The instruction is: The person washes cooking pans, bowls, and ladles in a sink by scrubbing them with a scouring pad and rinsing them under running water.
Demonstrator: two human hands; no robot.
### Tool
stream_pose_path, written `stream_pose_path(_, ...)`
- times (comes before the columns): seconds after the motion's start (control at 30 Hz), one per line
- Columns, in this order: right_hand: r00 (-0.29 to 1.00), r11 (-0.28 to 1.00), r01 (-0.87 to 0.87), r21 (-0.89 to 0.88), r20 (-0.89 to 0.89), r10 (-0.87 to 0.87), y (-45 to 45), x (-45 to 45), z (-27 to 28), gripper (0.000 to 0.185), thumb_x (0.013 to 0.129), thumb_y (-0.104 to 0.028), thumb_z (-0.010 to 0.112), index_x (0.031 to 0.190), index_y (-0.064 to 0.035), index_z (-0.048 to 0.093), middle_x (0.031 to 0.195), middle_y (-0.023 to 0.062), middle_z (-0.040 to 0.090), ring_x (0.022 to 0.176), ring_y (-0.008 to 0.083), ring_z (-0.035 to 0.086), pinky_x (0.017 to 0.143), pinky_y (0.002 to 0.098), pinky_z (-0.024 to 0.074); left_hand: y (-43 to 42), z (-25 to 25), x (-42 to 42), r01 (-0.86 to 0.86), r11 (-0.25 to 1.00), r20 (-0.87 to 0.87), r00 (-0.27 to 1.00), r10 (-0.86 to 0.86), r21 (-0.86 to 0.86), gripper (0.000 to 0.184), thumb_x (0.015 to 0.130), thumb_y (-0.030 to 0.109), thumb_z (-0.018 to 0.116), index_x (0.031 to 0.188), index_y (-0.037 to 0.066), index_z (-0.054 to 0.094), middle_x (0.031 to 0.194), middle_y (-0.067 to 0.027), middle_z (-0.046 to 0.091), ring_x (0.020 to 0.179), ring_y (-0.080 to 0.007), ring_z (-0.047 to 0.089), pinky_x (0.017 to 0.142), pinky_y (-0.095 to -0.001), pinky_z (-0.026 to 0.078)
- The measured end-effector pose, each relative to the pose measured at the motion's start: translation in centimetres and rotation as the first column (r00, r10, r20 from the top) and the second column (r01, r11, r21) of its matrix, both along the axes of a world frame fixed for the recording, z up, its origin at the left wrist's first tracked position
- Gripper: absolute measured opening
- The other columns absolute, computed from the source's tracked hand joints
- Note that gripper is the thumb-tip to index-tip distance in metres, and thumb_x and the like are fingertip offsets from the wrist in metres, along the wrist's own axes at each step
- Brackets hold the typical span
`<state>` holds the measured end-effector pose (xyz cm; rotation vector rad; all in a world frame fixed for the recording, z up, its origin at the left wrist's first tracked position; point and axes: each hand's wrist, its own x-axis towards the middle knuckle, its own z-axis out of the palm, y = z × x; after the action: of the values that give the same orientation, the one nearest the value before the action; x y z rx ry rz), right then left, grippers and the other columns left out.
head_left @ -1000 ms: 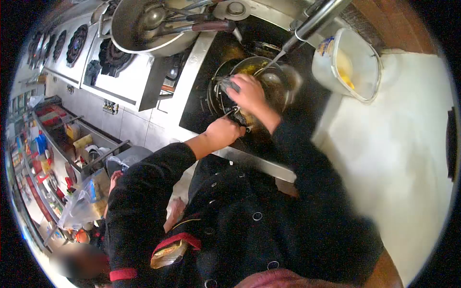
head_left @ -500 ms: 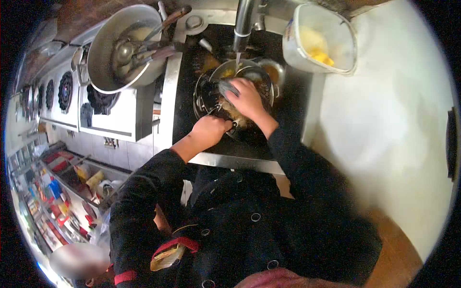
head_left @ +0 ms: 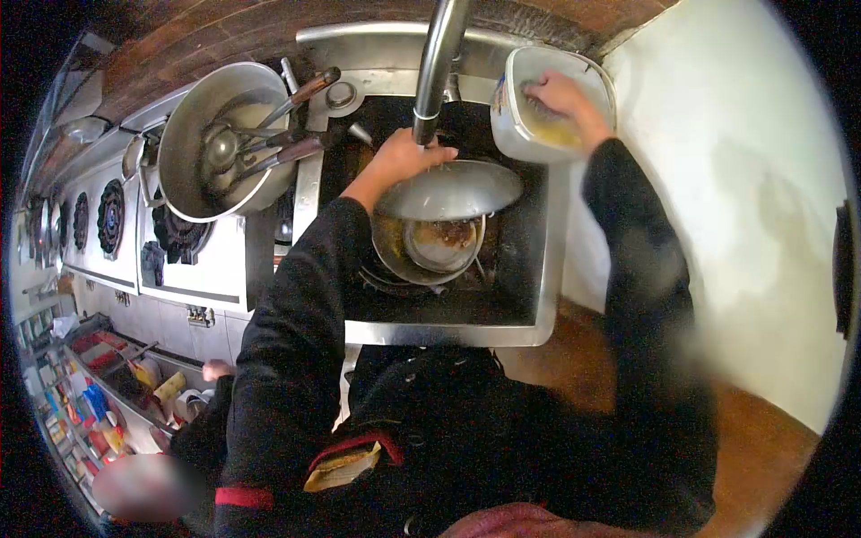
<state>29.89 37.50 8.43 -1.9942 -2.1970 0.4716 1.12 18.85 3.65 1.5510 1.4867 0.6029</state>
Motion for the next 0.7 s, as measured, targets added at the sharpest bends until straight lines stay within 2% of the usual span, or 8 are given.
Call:
stream_pose_path(0.07, 0.890, 0.879, -0.322, -0.352, 0.203, 0.408, 1.6, 1.3, -3.7, 0.063, 0.071, -0.037, 0.072, 0.124, -0.0071, 0.056, 0.108, 0.0225, 0.067, 0.095, 0.0395, 0.065, 0.081, 0.0396, 0.0515, -0.6, -0.2, 0.8, -0.075, 0.997, -0.001, 0.997, 0.075, 0.001, 0.048, 0.072, 0.049, 0.077, 0.072, 0.004, 0.061, 0.069, -0.0125, 0.064, 0.066, -0.0255, 0.062, 0.067, -0.0383, 0.050)
stream_pose_path(0.17, 0.810, 0.872, -0.369, -0.321, 0.350, 0.471, 1.2, 0.9, -5.7, 0.066, 0.065, -0.029, 0.074, 0.126, -0.0079, 0.058, 0.105, 0.0208, 0.069, 0.089, 0.0364, 0.067, 0.077, 0.0400, 0.0534, -1.7, 1.4, 1.4, -0.128, 0.992, -0.052, 0.990, 0.128, 0.004, 0.049, 0.071, 0.048, 0.077, 0.074, 0.002, 0.062, 0.072, -0.0154, 0.065, 0.069, -0.0300, 0.064, 0.070, -0.0398, 0.051)
stream_pose_path(0.2, 0.910, 0.859, -0.344, -0.378, 0.092, 0.405, 2.5, 2.3, -6.4, 0.068, 0.058, -0.024, 0.076, 0.121, -0.0063, 0.061, 0.102, 0.0189, 0.070, 0.085, 0.0321, 0.068, 0.074, 0.0399, 0.0539, -1.9, 2.0, 1.7, -0.175, 0.984, -0.087, 0.981, 0.172, -0.028, 0.049, 0.072, 0.048, 0.076, 0.075, 0.002, 0.062, 0.074, -0.0168, 0.065, 0.070, -0.0322, 0.064, 0.070, -0.0404, 0.051)
stream_pose_path(0.37, 0.974, 0.979, -0.158, -0.131, 0.144, 0.177, 3.8, 3.2, -2.1, 0.060, 0.059, -0.018, 0.075, 0.116, -0.0073, 0.063, 0.097, 0.0148, 0.070, 0.080, 0.0260, 0.067, 0.070, 0.0334, 0.0528, -3.6, 5.8, 0.8, -0.269, 0.948, -0.106, 0.961, 0.254, -0.171, 0.041, 0.082, 0.042, 0.068, 0.075, 0.002, 0.066, 0.078, -0.0206, 0.066, 0.076, -0.0369, 0.065, 0.069, -0.0430, 0.050)
stream_pose_path(0.43, 0.994, 0.995, -0.087, -0.050, -0.076, 0.083, -0.7, 1.6, 5.0, 0.057, 0.066, -0.033, 0.074, 0.118, -0.0126, 0.063, 0.110, 0.0164, 0.068, 0.099, 0.0317, 0.065, 0.086, 0.0396, 0.0502, -5.1, 1.6, -0.7, -0.311, 0.950, -0.046, 0.949, 0.312, 0.020, 0.039, 0.086, 0.036, 0.063, 0.073, 0.000, 0.066, 0.075, -0.0181, 0.067, 0.070, -0.0337, 0.065, 0.067, -0.0426, 0.050)
stream_pose_path(0.5, 0.915, 0.998, -0.056, -0.043, -0.402, 0.034, -5.0, 0.1, 7.0, 0.057, 0.070, -0.041, 0.075, 0.118, -0.0126, 0.063, 0.112, 0.0162, 0.067, 0.103, 0.0305, 0.064, 0.087, 0.0384, 0.0495, -6.0, -2.6, -2.6, -0.583, 0.770, 0.362, 0.680, 0.637, -0.259, 0.036, 0.088, 0.033, 0.062, 0.074, 0.000, 0.066, 0.065, -0.0104, 0.062, 0.057, -0.0257, 0.059, 0.056, -0.0388, 0.046)
stream_pose_path(0.63, 0.878, 0.994, -0.099, 0.040, -0.466, 0.106, -17.3, -6.4, 7.5, 0.054, 0.079, -0.046, 0.072, 0.117, -0.0091, 0.062, 0.117, 0.0162, 0.065, 0.111, 0.0290, 0.060, 0.097, 0.0364, 0.0441, -10.7, -3.0, -4.5, -0.663, 0.582, 0.308, 0.495, 0.813, -0.470, 0.034, 0.089, 0.031, 0.061, 0.067, 0.006, 0.058, 0.055, -0.0006, 0.049, 0.045, -0.0155, 0.045, 0.044, -0.0337, 0.035)
stream_pose_path(0.7, 0.860, 0.981, -0.129, -0.142, -0.509, 0.040, -21.4, -9.7, 3.3, 0.053, 0.082, -0.046, 0.069, 0.117, -0.0066, 0.061, 0.120, 0.0172, 0.063, 0.116, 0.0289, 0.057, 0.099, 0.0379, 0.0423, -13.0, -4.7, -5.2, -0.552, 0.402, 0.364, 0.182, 0.913, -0.731, 0.034, 0.091, 0.030, 0.059, 0.063, 0.015, 0.047, 0.052, 0.0029, 0.036, 0.041, -0.0118, 0.032, 0.040, -0.0306, 0.024)
